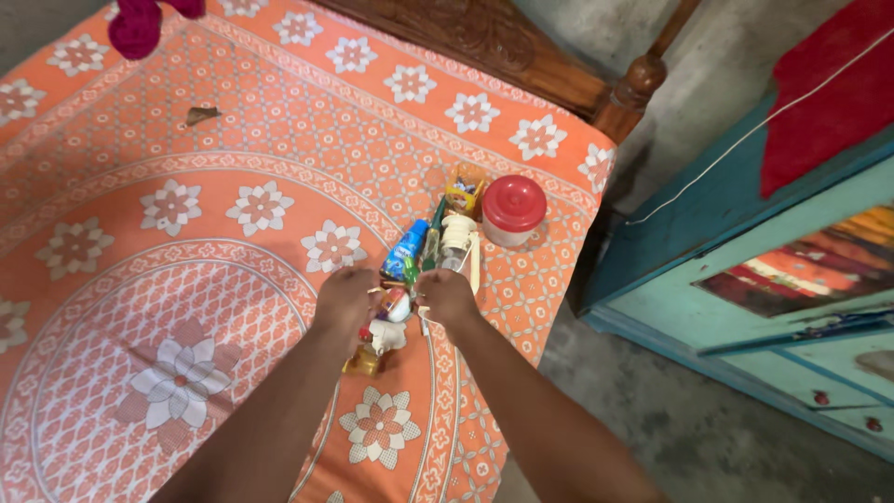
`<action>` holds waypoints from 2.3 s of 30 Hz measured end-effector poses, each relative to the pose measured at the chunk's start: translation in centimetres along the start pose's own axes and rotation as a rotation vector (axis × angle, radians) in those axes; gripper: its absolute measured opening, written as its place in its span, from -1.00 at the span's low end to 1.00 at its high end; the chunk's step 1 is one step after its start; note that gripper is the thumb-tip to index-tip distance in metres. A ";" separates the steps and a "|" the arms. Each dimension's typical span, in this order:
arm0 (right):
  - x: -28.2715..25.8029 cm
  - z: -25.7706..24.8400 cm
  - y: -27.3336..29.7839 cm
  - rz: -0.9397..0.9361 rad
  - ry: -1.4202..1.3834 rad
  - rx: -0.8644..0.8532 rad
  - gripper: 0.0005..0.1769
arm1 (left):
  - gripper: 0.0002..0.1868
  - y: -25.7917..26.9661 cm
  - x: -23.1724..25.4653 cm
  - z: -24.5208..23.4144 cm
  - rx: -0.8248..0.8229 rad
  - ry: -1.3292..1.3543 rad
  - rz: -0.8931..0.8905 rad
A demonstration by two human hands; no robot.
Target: The person moves several small items from a red cabinet top to a bed, then wipes the cabinet surface with a cloth. They then wipe a lantern on the bed and place it back on the cabinet.
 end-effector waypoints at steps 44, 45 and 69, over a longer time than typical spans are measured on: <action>-25.5 -57.2 84.0 -0.795 -0.045 0.897 -0.85 | -0.83 66.3 -6.4 71.5 -1.314 -0.298 0.300; -24.9 -58.5 84.8 -0.780 -0.045 0.925 -0.84 | -0.83 67.3 -7.4 72.8 -1.338 -0.308 0.297; -36.6 -88.2 73.7 -0.818 -0.142 0.966 -0.81 | -0.79 59.8 -5.4 106.1 -1.525 -0.270 0.104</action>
Point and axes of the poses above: each hand's wrist, its own y-axis away from the middle knuckle, its own z-axis out of the palm, x = y × z, the point moved 5 cm from there along -y, towards the middle knuckle, and after that the axes turned 3 degrees about -y, right-handed, at the moved point
